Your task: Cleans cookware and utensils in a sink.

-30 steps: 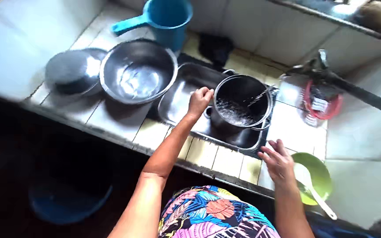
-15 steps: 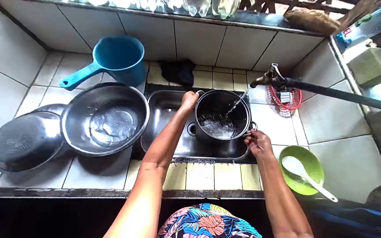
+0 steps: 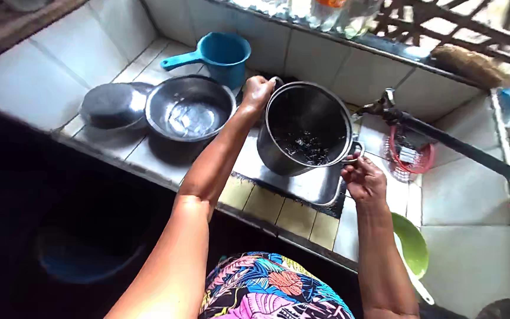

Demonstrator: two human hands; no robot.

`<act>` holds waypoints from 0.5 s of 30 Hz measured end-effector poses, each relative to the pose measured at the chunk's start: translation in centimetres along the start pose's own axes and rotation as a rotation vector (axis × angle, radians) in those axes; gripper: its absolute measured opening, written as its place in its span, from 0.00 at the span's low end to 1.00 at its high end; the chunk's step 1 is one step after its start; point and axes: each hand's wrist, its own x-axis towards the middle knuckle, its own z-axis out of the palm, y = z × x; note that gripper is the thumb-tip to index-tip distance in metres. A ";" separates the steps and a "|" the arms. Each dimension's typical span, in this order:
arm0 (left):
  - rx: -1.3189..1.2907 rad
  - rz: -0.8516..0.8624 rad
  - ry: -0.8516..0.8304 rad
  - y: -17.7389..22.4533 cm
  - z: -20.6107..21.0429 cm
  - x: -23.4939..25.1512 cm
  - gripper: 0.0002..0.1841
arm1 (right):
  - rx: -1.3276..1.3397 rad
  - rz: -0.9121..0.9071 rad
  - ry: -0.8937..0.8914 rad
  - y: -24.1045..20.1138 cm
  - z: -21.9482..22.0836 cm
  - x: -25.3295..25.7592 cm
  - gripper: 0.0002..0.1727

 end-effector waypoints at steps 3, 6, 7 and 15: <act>-0.041 0.038 0.119 1.7 -4.8 -4.5 0.14 | -0.030 -0.015 -0.298 -0.4 1.0 -1.4 0.23; -0.162 0.048 0.233 2.9 -10.4 -9.9 0.17 | -0.082 -0.015 -0.546 -1.0 3.0 -2.8 0.24; -0.202 0.042 0.275 3.4 -12.2 -12.0 0.18 | -0.085 -0.007 -0.623 -1.0 4.0 -3.2 0.24; -0.326 -0.189 0.678 1.2 -21.3 -32.7 0.21 | -0.202 0.201 -0.963 4.0 11.9 -8.8 0.24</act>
